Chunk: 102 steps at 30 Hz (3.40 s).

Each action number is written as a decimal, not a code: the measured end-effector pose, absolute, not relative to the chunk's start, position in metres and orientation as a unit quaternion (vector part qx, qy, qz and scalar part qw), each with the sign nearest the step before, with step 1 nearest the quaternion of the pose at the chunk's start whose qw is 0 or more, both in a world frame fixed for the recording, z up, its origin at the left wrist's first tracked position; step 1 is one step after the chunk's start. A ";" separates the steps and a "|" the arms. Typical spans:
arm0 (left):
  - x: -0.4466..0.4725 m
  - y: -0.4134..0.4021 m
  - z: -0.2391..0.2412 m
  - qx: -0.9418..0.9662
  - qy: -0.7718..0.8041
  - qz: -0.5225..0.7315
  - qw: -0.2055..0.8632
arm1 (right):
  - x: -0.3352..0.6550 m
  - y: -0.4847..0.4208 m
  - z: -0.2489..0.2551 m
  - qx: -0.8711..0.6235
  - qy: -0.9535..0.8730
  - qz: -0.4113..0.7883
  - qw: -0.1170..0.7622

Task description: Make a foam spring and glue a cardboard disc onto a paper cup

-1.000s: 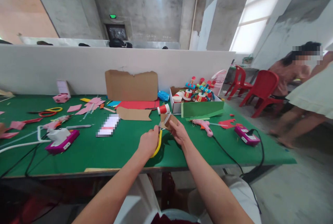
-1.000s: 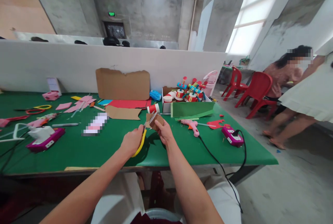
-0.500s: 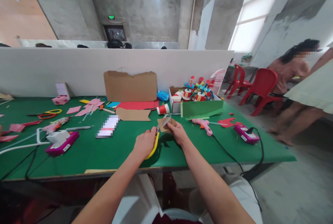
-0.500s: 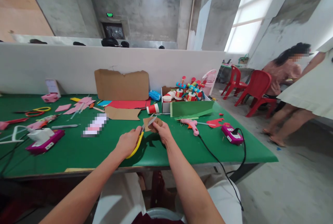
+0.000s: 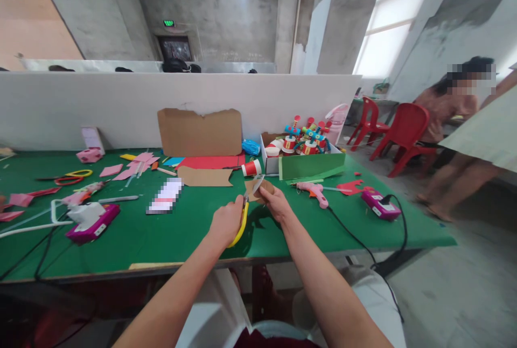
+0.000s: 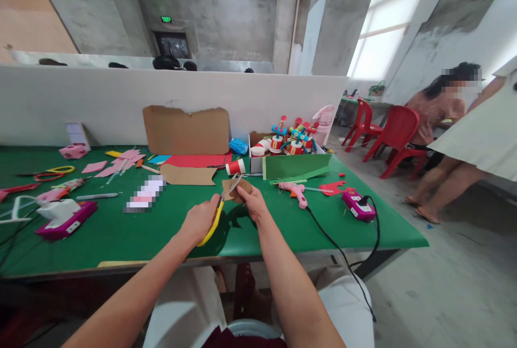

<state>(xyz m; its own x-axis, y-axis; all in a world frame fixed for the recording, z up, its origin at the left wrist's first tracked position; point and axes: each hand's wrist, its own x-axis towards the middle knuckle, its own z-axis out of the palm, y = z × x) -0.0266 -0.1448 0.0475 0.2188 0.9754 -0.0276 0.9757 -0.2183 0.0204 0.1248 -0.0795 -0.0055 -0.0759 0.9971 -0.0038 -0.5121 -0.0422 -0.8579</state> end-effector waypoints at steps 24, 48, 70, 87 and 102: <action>-0.034 -0.147 0.052 0.790 0.611 -0.020 0.038 | 0.128 -0.081 -0.002 -0.326 -0.351 0.674 0.562; -0.055 -0.152 0.070 0.811 0.579 -0.070 0.047 | 0.129 -0.083 -0.001 -0.330 -0.413 0.676 0.513; -0.061 -0.150 0.064 0.815 0.574 -0.072 0.026 | 0.127 -0.083 0.000 -0.356 -0.437 0.642 0.519; -0.049 -0.143 0.067 0.812 0.577 -0.080 0.025 | 0.130 -0.081 -0.002 -0.375 -0.446 0.617 0.529; -0.052 -0.147 0.070 0.814 0.573 -0.085 0.037 | 0.130 -0.082 -0.003 -0.370 -0.428 0.628 0.534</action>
